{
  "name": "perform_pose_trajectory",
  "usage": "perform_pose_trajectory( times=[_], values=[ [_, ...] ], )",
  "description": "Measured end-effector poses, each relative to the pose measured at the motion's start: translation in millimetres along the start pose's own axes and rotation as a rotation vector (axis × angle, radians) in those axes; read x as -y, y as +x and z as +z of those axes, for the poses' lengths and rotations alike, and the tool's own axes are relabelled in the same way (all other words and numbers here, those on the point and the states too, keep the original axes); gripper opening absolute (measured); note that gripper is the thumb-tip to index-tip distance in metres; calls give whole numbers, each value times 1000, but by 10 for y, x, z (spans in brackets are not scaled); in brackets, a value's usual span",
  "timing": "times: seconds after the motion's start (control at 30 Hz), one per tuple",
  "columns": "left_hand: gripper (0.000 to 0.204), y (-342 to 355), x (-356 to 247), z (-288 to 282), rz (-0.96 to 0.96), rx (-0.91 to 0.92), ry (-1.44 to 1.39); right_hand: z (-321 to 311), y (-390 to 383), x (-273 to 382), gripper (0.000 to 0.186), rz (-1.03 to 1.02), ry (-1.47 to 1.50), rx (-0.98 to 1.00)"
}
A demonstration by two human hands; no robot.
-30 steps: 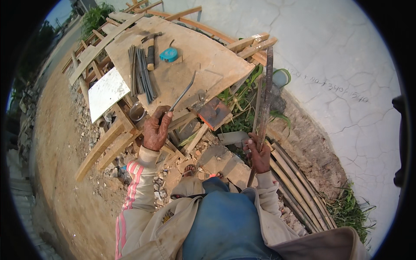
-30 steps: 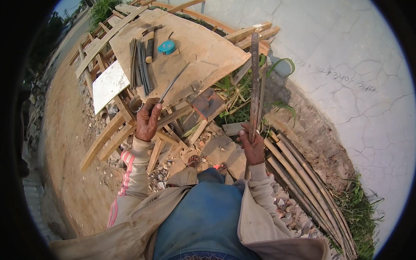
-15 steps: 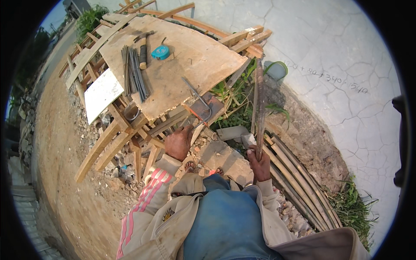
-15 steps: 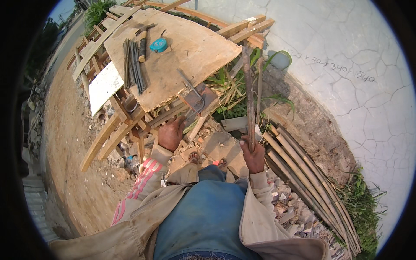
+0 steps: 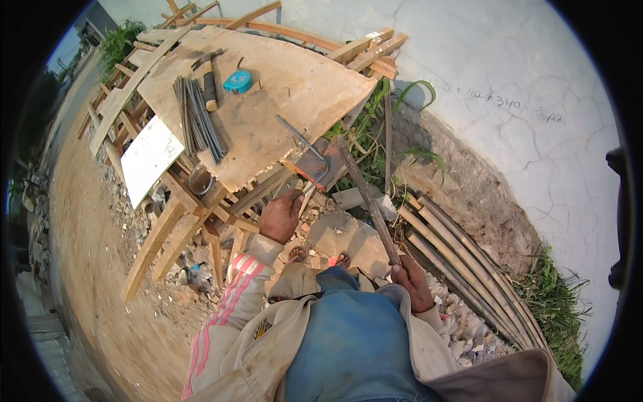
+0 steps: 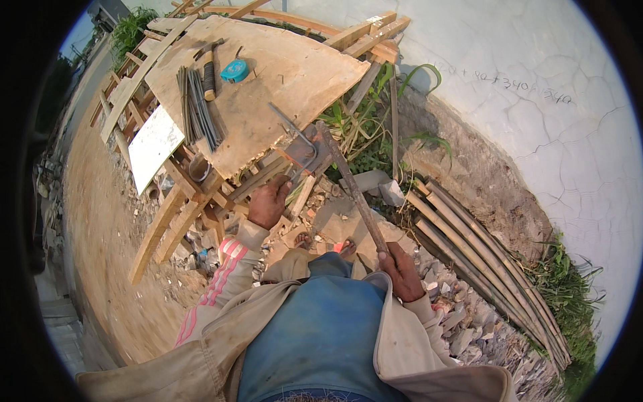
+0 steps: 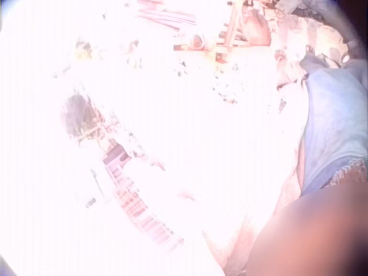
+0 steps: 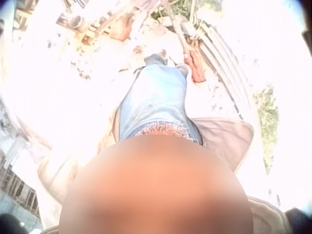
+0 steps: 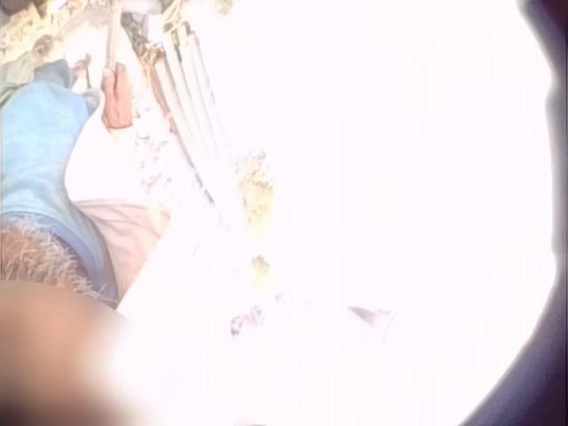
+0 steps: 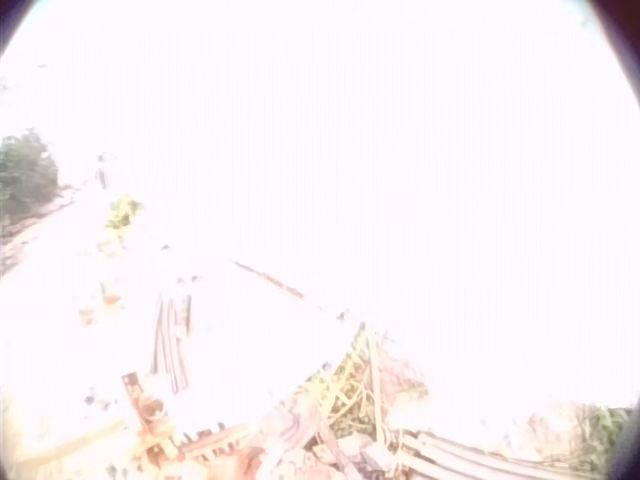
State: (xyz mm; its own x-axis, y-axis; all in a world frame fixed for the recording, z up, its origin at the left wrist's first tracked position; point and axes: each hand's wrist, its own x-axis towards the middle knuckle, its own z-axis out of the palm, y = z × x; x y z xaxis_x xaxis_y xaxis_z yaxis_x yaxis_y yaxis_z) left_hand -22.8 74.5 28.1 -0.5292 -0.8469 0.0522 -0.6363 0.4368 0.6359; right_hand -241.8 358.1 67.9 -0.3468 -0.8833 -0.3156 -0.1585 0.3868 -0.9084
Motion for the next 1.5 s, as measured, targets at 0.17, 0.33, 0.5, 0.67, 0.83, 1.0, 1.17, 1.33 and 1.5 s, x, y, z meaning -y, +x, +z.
perform_pose_trajectory(
  times=[0.17,0.33,0.5,0.67,0.83,1.0,1.17,1.33,1.5],
  values=[
    [27,105,106,-83,31,131,-143,259,-257,-62,27,7,-77,-26],
    [33,289,352,-131,35,447,-433,599,-423,60,25,54,-178,-113],
    [35,392,463,-97,-135,713,-848,919,-457,313,24,143,-243,-205],
    [25,433,480,-228,-390,885,-1012,1266,-525,527,24,204,-203,-274],
    [22,489,479,-288,-446,998,-1106,1741,-569,612,27,304,-133,-379],
    [23,527,549,-252,-452,1035,-1114,2144,-577,627,29,313,-94,-464],
    [22,587,617,-203,-492,1102,-1153,2264,-568,663,26,329,-171,-555],
    [20,647,698,-200,-490,1153,-1166,2457,-550,716,32,321,-188,-644],
    [20,712,735,-201,-462,1170,-1157,2622,-509,783,32,293,-219,-682]
  ],
)
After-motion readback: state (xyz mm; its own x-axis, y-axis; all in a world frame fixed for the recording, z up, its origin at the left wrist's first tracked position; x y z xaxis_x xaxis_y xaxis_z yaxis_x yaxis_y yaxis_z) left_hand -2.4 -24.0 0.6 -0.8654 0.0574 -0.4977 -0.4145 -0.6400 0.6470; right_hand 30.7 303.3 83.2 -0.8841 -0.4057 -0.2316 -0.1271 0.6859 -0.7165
